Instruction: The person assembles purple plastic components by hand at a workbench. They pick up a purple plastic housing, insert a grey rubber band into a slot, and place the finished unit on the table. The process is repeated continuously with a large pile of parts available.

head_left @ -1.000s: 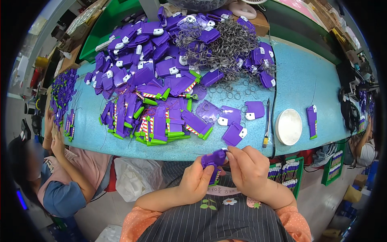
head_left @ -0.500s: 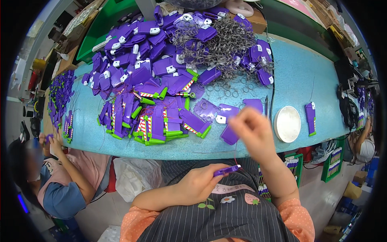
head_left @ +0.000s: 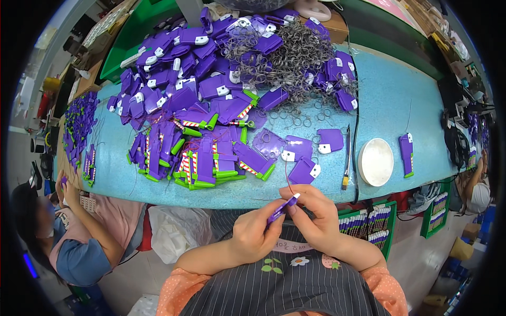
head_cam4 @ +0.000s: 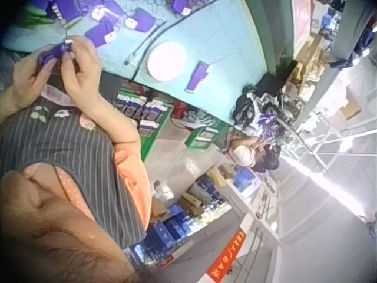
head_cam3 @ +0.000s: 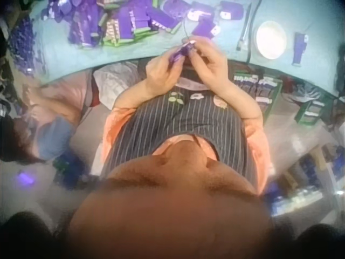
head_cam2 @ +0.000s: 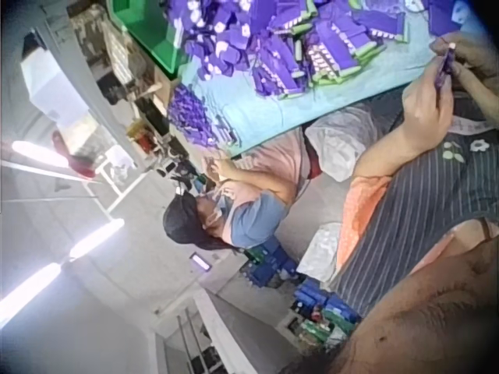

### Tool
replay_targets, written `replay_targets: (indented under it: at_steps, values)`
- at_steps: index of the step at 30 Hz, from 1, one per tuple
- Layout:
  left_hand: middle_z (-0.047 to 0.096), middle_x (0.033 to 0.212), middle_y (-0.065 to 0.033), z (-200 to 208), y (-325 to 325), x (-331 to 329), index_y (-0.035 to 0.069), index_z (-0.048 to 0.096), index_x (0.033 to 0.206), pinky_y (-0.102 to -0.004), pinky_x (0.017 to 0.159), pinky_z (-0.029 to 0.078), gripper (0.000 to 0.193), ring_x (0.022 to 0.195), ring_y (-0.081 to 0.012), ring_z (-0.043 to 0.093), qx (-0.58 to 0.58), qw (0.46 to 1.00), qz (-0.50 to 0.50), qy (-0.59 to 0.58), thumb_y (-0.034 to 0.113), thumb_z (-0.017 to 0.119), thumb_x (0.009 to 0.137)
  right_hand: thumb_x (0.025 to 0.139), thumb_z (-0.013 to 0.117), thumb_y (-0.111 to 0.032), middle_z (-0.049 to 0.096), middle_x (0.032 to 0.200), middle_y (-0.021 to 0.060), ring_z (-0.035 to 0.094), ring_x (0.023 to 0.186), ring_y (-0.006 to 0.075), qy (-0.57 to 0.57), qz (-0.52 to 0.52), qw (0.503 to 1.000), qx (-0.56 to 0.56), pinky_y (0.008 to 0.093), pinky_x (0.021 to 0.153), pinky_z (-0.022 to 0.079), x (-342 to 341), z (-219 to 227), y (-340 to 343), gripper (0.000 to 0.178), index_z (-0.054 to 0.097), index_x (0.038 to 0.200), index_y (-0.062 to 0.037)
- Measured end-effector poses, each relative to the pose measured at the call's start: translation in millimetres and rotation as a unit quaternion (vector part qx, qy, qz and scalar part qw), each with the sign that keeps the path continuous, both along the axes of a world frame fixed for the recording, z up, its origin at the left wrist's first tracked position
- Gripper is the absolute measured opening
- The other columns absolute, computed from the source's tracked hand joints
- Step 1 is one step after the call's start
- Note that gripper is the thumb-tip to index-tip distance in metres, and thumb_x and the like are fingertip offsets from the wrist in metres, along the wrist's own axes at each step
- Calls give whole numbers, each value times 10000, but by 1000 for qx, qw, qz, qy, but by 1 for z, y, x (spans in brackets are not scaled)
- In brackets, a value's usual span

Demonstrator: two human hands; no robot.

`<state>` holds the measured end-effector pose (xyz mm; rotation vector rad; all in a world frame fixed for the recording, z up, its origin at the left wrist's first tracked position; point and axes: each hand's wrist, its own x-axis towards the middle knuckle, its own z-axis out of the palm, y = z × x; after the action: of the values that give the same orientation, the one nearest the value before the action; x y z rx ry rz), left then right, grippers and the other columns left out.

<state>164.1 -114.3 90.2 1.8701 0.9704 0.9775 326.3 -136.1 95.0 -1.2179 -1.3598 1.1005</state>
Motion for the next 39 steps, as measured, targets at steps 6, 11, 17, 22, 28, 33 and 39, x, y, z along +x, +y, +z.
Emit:
replay_targets:
  at_steps: [6,11,17,22,28,33,39]
  values:
    - [581,1043,-77,-6,-10,6,-42,423,1219,-229,809,457,296,927,-91,553,-345,885,-27,-312,39,463,937,885,510,-18,589,967,108,570,803,134,87,-40,995,-26,231,710,448,-13,-9,-2,184,575,1047,41]
    - [537,1139,-92,-9,-12,5,-34,373,1256,-262,901,423,316,1026,-107,520,-323,900,-60,-287,42,421,953,916,516,-67,546,851,-6,471,736,18,237,-60,963,-110,188,627,389,-21,-18,-10,110,538,1002,-1]
    - [537,1186,-168,-12,-12,1,-28,356,1257,-309,922,437,320,1072,-193,551,-368,884,-112,-265,50,417,953,901,536,-60,553,851,5,483,711,42,241,41,946,-212,202,612,385,6,-14,-8,94,561,988,-33]
    - [539,1176,-229,-1,-3,-5,-10,319,1268,-399,878,493,342,1017,-307,600,-434,841,-79,-314,117,412,964,680,600,29,513,805,84,507,717,226,-458,-67,873,154,310,624,430,69,0,28,267,660,924,-62]
    - [553,1148,-245,-3,2,0,16,330,1257,-422,858,505,343,967,-316,623,-459,832,-72,-303,121,440,950,624,616,-54,515,818,61,524,762,229,-541,26,817,195,338,606,451,79,-27,52,240,655,858,-91]
    - [557,1144,-243,-12,7,2,16,319,1276,-408,857,506,362,967,-310,625,-452,836,-51,-306,119,439,951,717,596,-52,542,875,75,558,794,233,-443,33,883,152,306,631,465,77,-22,48,121,607,837,-50]
    - [545,1170,-194,-15,12,7,1,326,1281,-374,873,496,357,1003,-268,606,-450,832,-63,-318,123,427,961,904,490,-94,589,781,36,502,578,49,60,-96,976,-187,176,477,375,84,1,46,138,514,785,-29]
